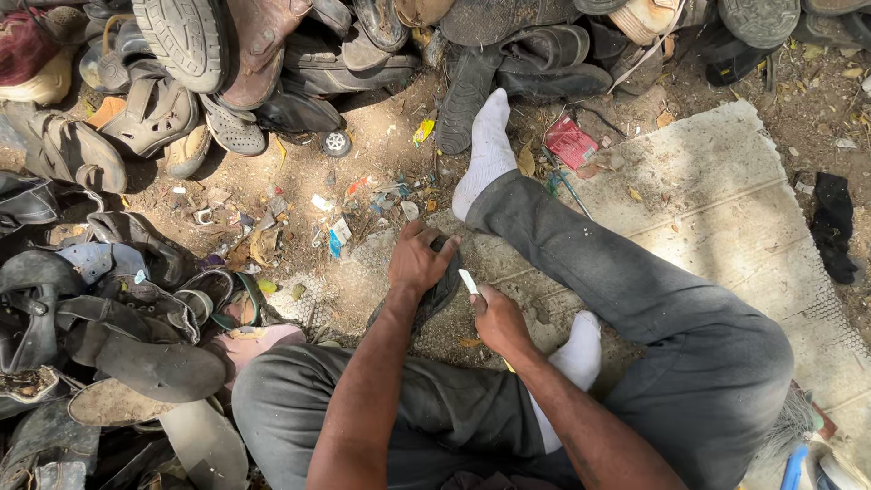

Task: The person uses a small tool to scrape and trim the edges and sole of a black shoe while sitting on the ground surrounded by a large pile of old footwear.

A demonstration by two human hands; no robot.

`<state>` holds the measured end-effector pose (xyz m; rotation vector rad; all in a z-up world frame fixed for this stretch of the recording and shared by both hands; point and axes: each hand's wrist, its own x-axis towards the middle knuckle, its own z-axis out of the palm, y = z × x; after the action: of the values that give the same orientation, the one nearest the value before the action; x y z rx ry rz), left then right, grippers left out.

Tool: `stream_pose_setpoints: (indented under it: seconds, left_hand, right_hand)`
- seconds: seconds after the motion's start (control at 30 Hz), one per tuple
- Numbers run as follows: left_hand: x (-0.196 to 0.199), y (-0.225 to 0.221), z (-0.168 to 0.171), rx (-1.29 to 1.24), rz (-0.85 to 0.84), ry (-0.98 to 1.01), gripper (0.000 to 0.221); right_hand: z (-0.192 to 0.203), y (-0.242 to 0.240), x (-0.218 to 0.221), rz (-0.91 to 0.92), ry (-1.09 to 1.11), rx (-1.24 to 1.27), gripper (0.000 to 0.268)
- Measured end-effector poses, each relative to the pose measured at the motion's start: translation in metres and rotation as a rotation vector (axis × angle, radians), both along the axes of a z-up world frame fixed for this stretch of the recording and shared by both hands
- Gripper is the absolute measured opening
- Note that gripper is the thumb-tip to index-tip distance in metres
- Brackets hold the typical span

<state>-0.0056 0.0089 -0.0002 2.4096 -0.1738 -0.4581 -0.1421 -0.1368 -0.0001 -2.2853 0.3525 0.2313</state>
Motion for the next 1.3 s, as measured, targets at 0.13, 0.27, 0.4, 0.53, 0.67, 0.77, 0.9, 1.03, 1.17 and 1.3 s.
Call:
stream_pose_setpoints:
  seconds: [0.13,0.27,0.4,0.53,0.67,0.77,0.9,1.03,1.17,1.3]
  left_hand:
    - [0.000,0.002,-0.011,-0.034,-0.010,-0.102,0.043]
    - [-0.002,-0.001,-0.005,-0.036,0.015,-0.045,0.045]
    - [-0.002,-0.001,0.015,0.053,-0.001,0.020,0.058]
    - [0.003,-0.008,0.019,0.121,-0.028,0.153,0.057]
    - [-0.006,-0.009,0.009,0.118,-0.001,0.007,0.052]
    - [0.005,-0.011,0.009,0.168,0.035,0.130,0.050]
    - [0.001,-0.011,0.016,0.163,0.047,0.138,0.046]
    - [0.002,-0.006,0.012,0.155,0.051,0.051,0.045]
    - [-0.004,-0.005,0.010,0.124,0.100,0.072,0.048]
    - [-0.002,0.001,0.030,0.101,0.060,0.045,0.053]
  right_hand:
    - [0.016,0.000,0.004,-0.016,0.099,0.022,0.024]
    - [0.031,0.002,0.024,0.022,0.133,-0.018,0.023]
    - [0.035,0.007,0.028,0.097,0.141,-0.047,0.020]
    - [0.040,0.005,0.014,0.131,0.252,-0.087,0.021]
    - [0.029,0.007,0.024,0.101,0.261,-0.018,0.018]
    - [0.018,0.010,0.023,0.074,0.231,0.006,0.016]
    - [0.016,0.019,-0.014,0.088,0.053,0.006,0.018]
    - [0.009,0.019,-0.014,0.054,0.201,-0.010,0.020]
    - [0.006,0.020,-0.025,0.007,0.141,0.046,0.020]
    - [0.011,0.013,-0.022,-0.120,0.062,0.016,0.022]
